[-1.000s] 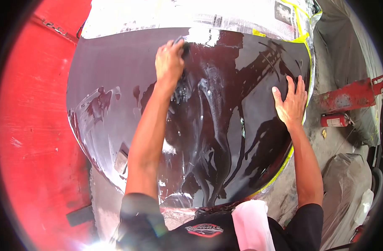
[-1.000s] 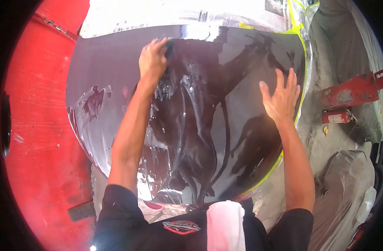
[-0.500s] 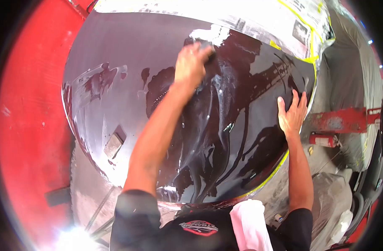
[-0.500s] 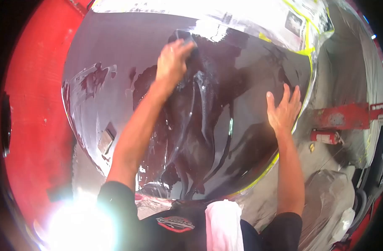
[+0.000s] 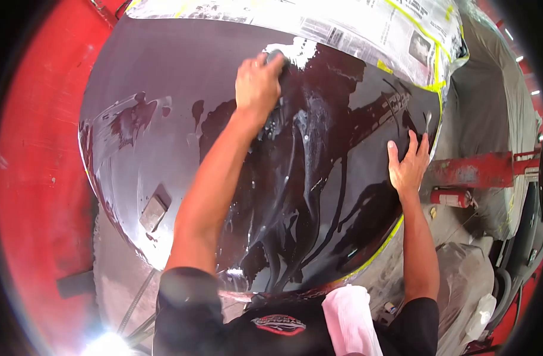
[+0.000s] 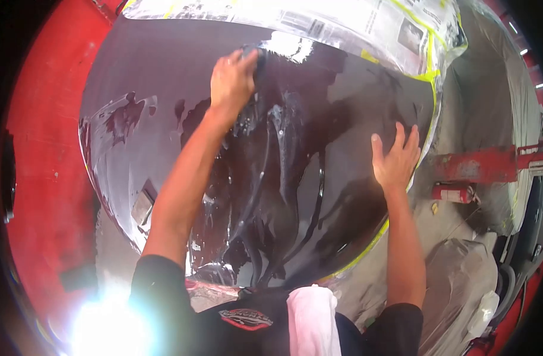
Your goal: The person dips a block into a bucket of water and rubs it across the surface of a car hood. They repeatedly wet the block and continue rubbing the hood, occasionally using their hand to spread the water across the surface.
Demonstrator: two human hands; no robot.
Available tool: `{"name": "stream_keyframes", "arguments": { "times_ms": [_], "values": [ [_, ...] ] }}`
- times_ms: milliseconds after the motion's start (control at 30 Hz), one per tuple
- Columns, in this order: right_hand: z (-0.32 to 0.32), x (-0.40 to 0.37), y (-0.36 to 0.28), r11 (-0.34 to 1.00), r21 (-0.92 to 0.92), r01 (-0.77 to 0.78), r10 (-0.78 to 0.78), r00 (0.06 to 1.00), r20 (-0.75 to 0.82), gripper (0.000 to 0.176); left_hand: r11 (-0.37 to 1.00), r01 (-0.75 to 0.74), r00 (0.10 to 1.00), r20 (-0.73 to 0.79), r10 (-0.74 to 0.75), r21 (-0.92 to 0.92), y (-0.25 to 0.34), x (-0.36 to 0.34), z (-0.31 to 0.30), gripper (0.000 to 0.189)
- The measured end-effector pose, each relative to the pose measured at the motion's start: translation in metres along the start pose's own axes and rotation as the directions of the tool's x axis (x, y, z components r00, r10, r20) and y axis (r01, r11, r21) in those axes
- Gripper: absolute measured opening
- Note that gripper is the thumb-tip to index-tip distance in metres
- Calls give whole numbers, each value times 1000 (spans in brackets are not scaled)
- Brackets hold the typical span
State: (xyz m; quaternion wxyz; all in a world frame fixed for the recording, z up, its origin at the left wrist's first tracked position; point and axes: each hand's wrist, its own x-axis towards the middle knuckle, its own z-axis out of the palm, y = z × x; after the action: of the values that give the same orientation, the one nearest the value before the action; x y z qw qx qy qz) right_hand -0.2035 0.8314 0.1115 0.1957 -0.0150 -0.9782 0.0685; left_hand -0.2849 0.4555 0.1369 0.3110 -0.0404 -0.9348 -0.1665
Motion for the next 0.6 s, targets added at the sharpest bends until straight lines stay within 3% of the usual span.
{"name": "stream_keyframes", "arguments": {
  "times_ms": [67,167,200,300,367,600],
  "values": [
    [-2,3,-2,1000,15,-1,2,1000,-2,71,999,40,998,-45,-39,10,-4,24,19,28],
    [-5,3,-2,1000,17,-14,14,1000,-1,72,999,24,1000,16,-24,42,12,-13,-7,27],
    [-4,2,-4,1000,16,-22,22,1000,11,73,998,55,997,-56,-57,-35,19,-36,-11,24],
    [-3,6,-4,1000,19,-16,16,1000,0,73,997,34,997,-71,-39,-68,16,-22,-4,24],
    [-4,-2,-1,1000,21,-5,5,1000,7,73,994,77,997,9,-78,84,11,12,11,24],
    [-5,2,-4,999,11,-47,47,998,39,73,1000,3,1000,-30,-2,25,19,-28,-8,28]
  ]
}}
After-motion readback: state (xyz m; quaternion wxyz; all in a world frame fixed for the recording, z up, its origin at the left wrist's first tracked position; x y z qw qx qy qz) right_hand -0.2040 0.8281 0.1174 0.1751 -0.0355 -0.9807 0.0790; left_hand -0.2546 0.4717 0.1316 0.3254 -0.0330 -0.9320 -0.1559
